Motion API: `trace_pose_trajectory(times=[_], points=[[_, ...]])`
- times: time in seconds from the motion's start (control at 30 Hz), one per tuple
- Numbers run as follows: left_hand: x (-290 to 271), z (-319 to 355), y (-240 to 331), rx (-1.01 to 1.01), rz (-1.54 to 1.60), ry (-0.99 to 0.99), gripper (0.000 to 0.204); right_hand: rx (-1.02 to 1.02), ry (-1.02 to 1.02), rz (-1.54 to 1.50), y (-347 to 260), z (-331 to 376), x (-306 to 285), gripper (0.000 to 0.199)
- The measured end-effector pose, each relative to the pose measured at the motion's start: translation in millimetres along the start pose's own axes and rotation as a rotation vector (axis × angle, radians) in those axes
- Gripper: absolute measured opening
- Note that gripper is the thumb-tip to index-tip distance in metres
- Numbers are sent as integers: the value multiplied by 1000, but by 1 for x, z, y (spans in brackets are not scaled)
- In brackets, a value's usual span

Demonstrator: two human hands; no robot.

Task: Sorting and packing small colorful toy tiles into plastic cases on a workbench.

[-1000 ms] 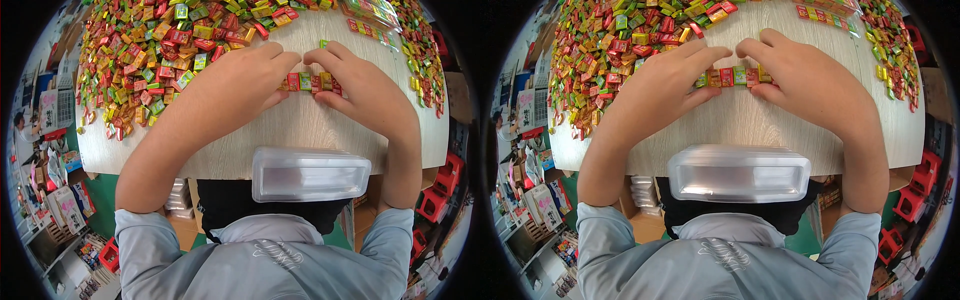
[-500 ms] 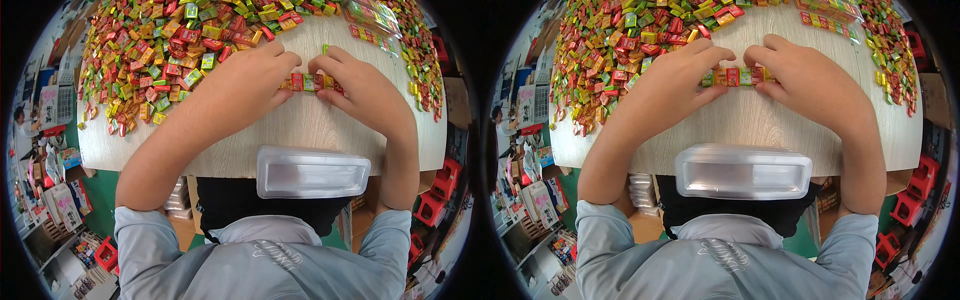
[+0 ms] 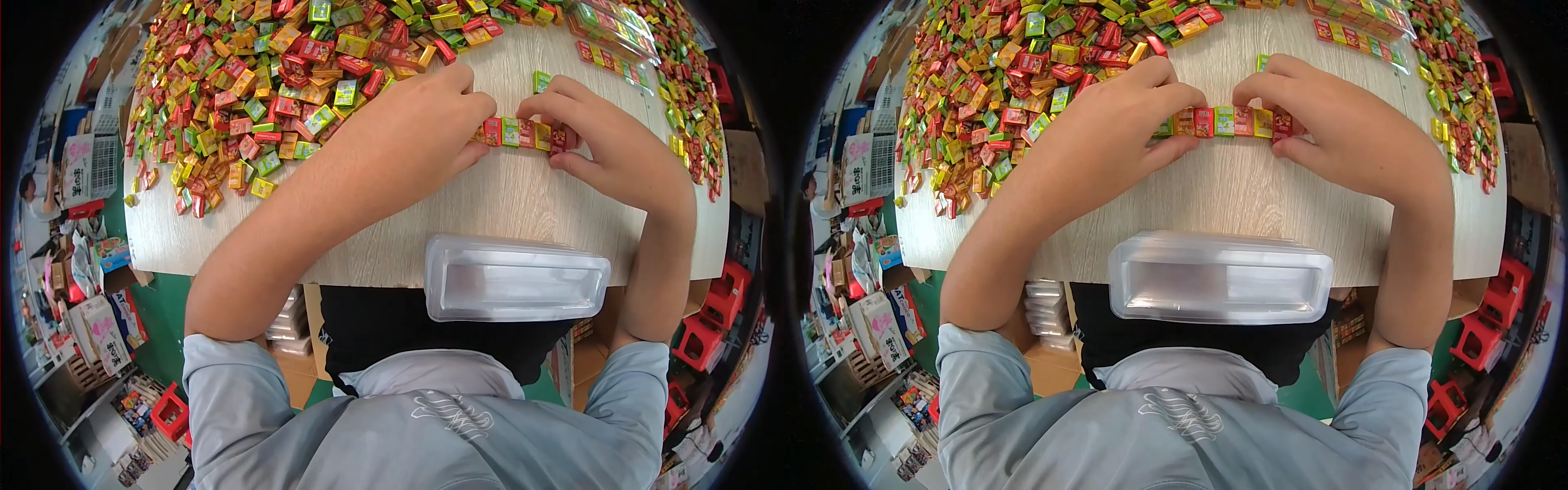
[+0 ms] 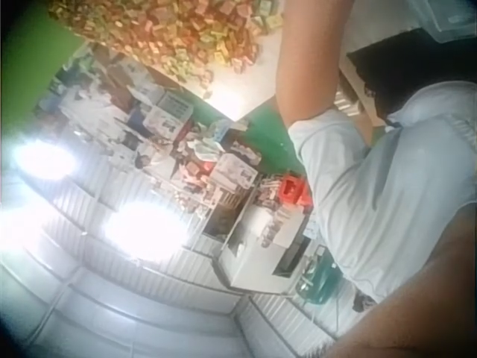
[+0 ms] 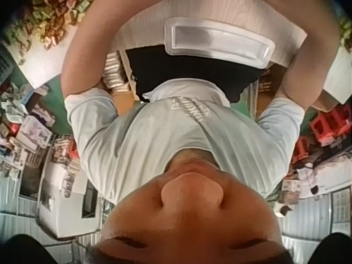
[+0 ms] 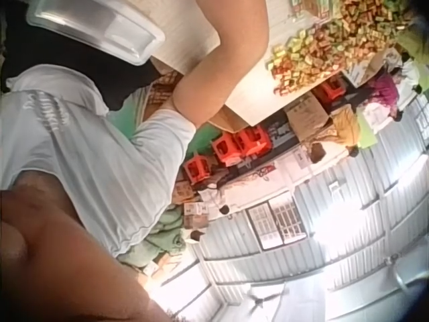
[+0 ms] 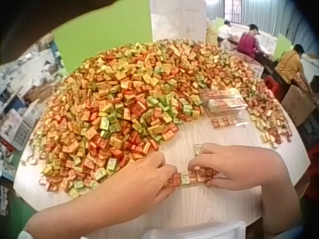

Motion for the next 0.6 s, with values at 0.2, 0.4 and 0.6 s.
trace_pose_trajectory(times=[0.2,0.4,0.6], points=[[0,-1,0,9,-14,-6,31,-13,-15,6,-1,-2,1,54],[0,0,1,15,-16,1,30,-6,34,40,-7,-2,0,51],[1,0,3,-10,-5,11,31,-33,109,74,-9,-3,2,39]])
Point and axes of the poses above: each hand's wrist, its own z-axis away from the middle knuckle, its own x-axis out of the palm, y = z × x, the point moved 8 cm from there along -z, towards the middle knuckle, and after that the axes turned 9 degrees about y, right-handed, at the moved point
